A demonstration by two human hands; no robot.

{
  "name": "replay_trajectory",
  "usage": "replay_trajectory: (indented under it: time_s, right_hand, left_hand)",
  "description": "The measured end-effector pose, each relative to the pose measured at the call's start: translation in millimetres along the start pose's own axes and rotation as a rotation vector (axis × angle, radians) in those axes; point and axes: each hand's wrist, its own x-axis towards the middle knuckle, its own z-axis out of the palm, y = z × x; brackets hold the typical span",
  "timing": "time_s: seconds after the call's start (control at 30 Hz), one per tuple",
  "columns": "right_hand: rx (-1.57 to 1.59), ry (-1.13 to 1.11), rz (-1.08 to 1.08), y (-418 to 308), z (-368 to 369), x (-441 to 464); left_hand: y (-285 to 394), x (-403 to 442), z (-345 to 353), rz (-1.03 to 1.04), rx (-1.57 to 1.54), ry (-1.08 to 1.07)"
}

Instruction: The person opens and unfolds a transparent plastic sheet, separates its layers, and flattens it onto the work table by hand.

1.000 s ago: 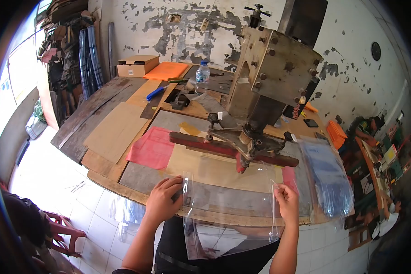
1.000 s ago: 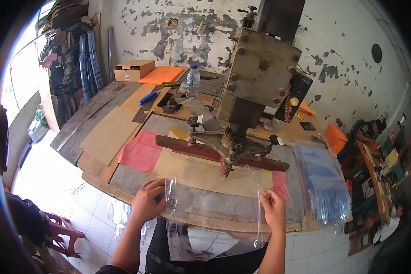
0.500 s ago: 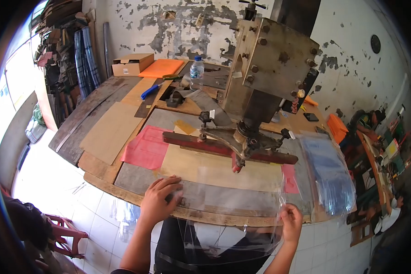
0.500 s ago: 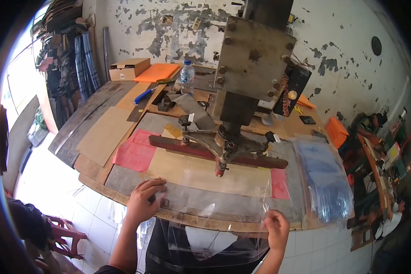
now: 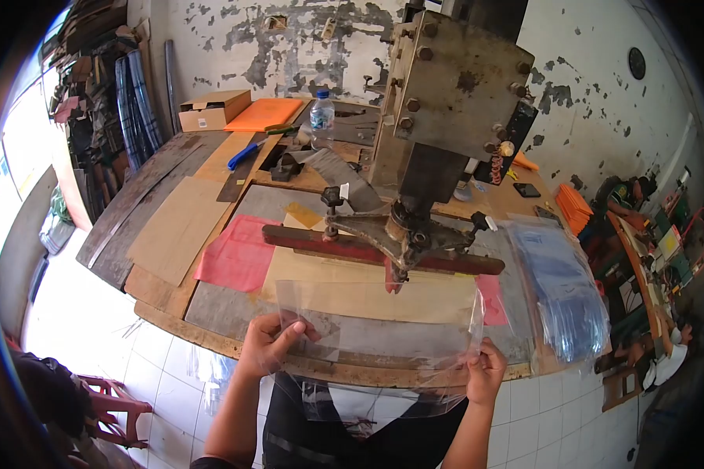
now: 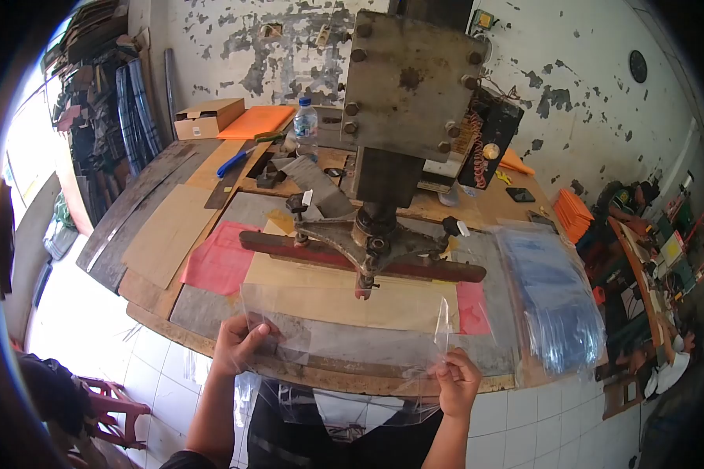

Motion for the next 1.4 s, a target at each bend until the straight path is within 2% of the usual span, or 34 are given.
replay_trajectory:
  time_s: [0.13, 0.43, 0.97, 1.4]
  right_hand:
    - [0.013, 0.005, 0.056, 5, 0, -3]
    - [-0.022, -0.006, 0.120, -1, 2, -2]
    - [-0.102, 0.018, 0.226, -5, 6, 1]
    - [-0.108, 0.012, 0.252, -10, 13, 4]
  left_hand:
    - [-5, -2, 0, 0.002, -0.194, 0.095]
    - [-4, -1, 0, -0.040, -0.233, 0.136]
    - [-6, -2, 0, -0.018, -0.272, 0.155]
    - [-4, -2, 2, -0.070, -0.180, 0.195]
